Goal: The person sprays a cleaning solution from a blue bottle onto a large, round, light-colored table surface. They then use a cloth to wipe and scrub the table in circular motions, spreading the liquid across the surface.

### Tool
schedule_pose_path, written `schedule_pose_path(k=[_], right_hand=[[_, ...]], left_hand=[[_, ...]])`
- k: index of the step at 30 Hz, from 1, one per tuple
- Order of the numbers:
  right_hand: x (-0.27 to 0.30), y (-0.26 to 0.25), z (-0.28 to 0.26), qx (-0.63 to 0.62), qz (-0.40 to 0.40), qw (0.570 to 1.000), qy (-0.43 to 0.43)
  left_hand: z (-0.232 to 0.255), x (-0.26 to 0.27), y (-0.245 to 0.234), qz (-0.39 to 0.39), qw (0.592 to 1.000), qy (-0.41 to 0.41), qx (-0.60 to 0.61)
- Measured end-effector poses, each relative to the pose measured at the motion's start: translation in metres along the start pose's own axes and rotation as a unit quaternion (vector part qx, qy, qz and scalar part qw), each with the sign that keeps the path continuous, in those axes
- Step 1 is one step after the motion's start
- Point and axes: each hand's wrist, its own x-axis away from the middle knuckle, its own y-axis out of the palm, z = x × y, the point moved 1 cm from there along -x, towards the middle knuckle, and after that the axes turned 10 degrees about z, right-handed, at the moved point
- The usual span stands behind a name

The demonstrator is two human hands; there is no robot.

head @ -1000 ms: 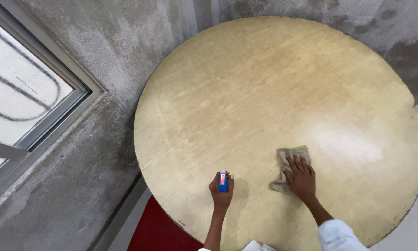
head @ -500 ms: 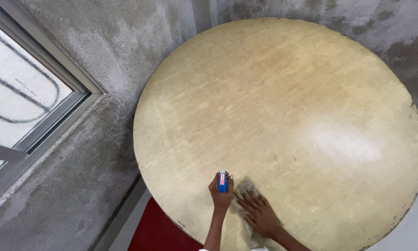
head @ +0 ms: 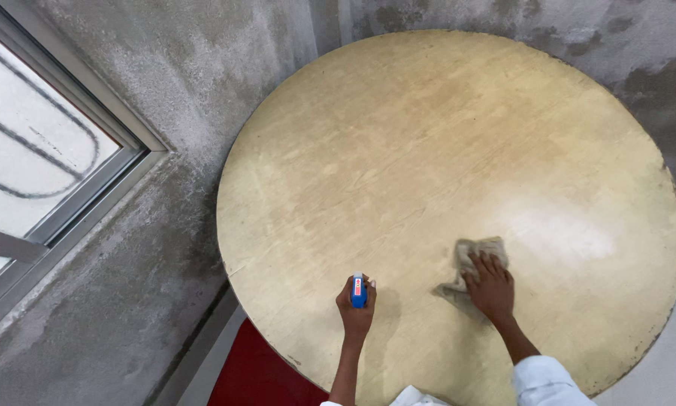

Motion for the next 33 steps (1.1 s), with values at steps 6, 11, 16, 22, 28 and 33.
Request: schedule_pose_path(k=[6, 11, 16, 22, 28, 33], right_hand=[[0.064, -0.036, 0.034, 0.051, 0.059, 0.985, 0.155], [0.06, -0.042, 0.048, 0.03, 0.069, 0.97, 0.23], [0.01, -0.029, 0.046, 0.026, 0.054, 0.974, 0.219], [-0.006, -0.001, 0.008, 0.003, 0.052, 0.988, 0.149], [0.011, 0.029, -0.039, 0.007, 0.041, 0.999, 0.032], [0.034, 0.029, -0.083, -0.002, 0.022, 0.997, -0.077]], left_hand=[[-0.003, 0.0, 0.0, -0.005, 1.0, -0.009, 0.014], [-0.011, 0.002, 0.001, -0.012, 0.999, -0.012, 0.041], [-0.017, 0.004, 0.004, 0.01, 0.999, 0.015, 0.032], [-0.016, 0.001, 0.008, 0.025, 0.998, 0.039, 0.036], [-0.016, -0.001, 0.007, 0.018, 0.999, 0.026, 0.015], [-0.016, 0.0, 0.006, 0.025, 0.999, 0.041, 0.01]])
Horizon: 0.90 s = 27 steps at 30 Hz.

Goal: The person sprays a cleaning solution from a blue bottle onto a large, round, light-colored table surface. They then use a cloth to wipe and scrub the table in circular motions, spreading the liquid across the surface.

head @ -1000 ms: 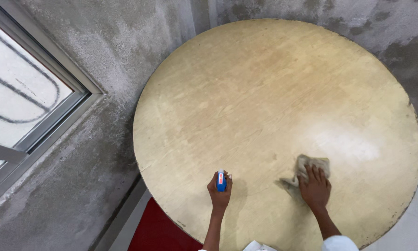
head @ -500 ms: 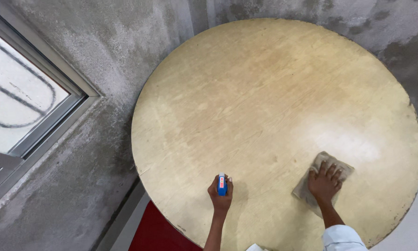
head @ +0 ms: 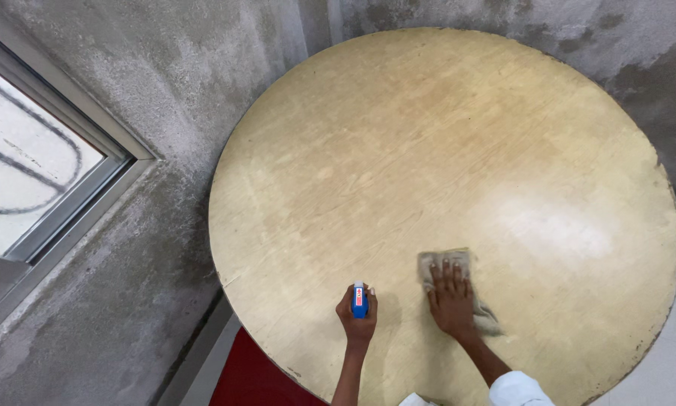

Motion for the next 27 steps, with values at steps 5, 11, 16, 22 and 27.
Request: schedule_pose_path(k=[5, 11, 16, 22, 27], right_hand=[[0.035, -0.025, -0.077, -0.062, -0.138, 0.983, -0.101], [0.047, -0.031, -0.099, -0.109, -0.147, 0.964, -0.195], [-0.003, -0.012, -0.019, -0.086, -0.126, 0.974, -0.167], [-0.029, -0.049, 0.114, 0.022, -0.049, 0.997, 0.053], [0.0, -0.099, 0.167, 0.074, 0.009, 0.983, 0.167]], left_hand=[[0.002, 0.002, -0.001, -0.002, 0.999, -0.005, 0.037], [0.004, 0.0, -0.001, -0.008, 0.999, -0.014, 0.037], [0.01, -0.001, -0.004, -0.012, 0.999, 0.024, 0.032], [0.014, -0.001, -0.005, -0.033, 0.999, -0.035, 0.003], [0.015, -0.001, -0.005, -0.024, 0.999, 0.001, 0.034]])
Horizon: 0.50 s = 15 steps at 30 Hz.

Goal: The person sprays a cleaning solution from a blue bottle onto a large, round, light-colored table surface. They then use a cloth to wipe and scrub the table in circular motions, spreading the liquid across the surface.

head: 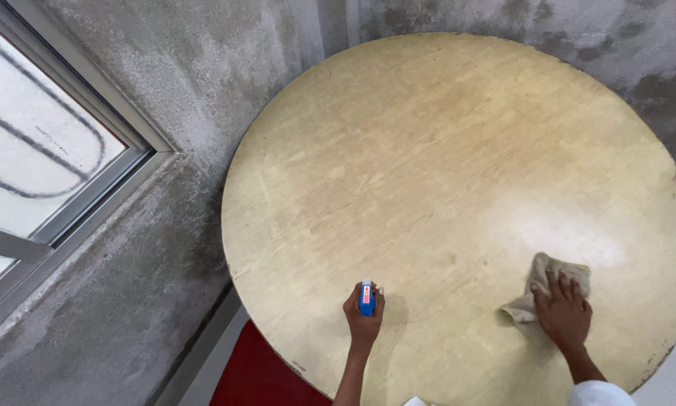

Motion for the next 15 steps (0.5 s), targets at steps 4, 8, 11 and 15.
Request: schedule_pose_path(k=[4, 8, 11, 15], right_hand=[[-0.009, -0.011, 0.018, 0.0, -0.021, 0.995, 0.102], [-0.024, -0.002, 0.005, -0.025, -0.009, 0.984, 0.176], [-0.034, 0.009, -0.007, -0.038, -0.018, 0.983, 0.18], [-0.036, 0.024, -0.03, -0.049, 0.01, 0.995, 0.089]], left_hand=[[-0.006, 0.001, 0.0, -0.007, 0.999, -0.034, -0.026], [-0.017, 0.006, 0.004, 0.006, 0.999, -0.031, -0.032], [-0.027, 0.008, 0.004, 0.016, 1.0, 0.013, -0.004], [-0.036, 0.01, 0.003, 0.015, 1.0, 0.01, 0.005]])
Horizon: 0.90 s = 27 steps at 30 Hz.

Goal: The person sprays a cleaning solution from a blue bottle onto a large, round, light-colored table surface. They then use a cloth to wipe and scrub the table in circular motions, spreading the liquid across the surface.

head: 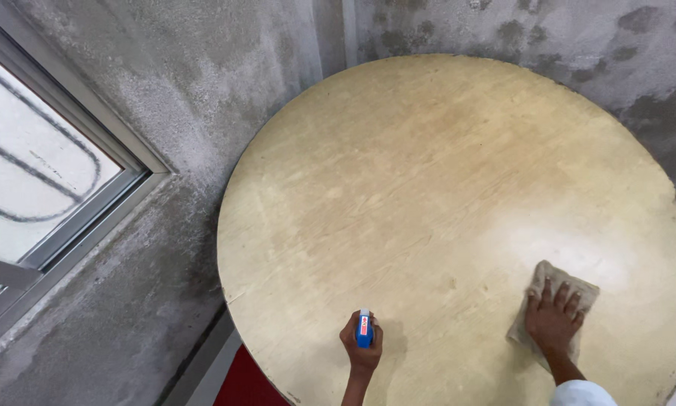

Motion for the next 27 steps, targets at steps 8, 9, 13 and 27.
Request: schedule_pose_path(k=[8, 9, 13, 27], right_hand=[[0.033, 0.048, -0.063, -0.005, 0.035, 0.99, -0.135], [0.038, 0.053, -0.069, -0.008, 0.028, 0.988, -0.151], [0.061, 0.068, -0.099, -0.001, -0.012, 0.978, -0.209], [0.204, 0.015, -0.172, -0.135, -0.189, 0.881, -0.413]], left_hand=[[0.002, 0.004, 0.012, 0.007, 0.998, 0.041, -0.043], [0.004, 0.005, 0.013, -0.005, 0.997, 0.045, -0.059], [0.006, 0.003, 0.021, 0.007, 0.997, 0.046, -0.057], [0.015, -0.001, 0.002, 0.011, 0.999, -0.03, 0.011]])
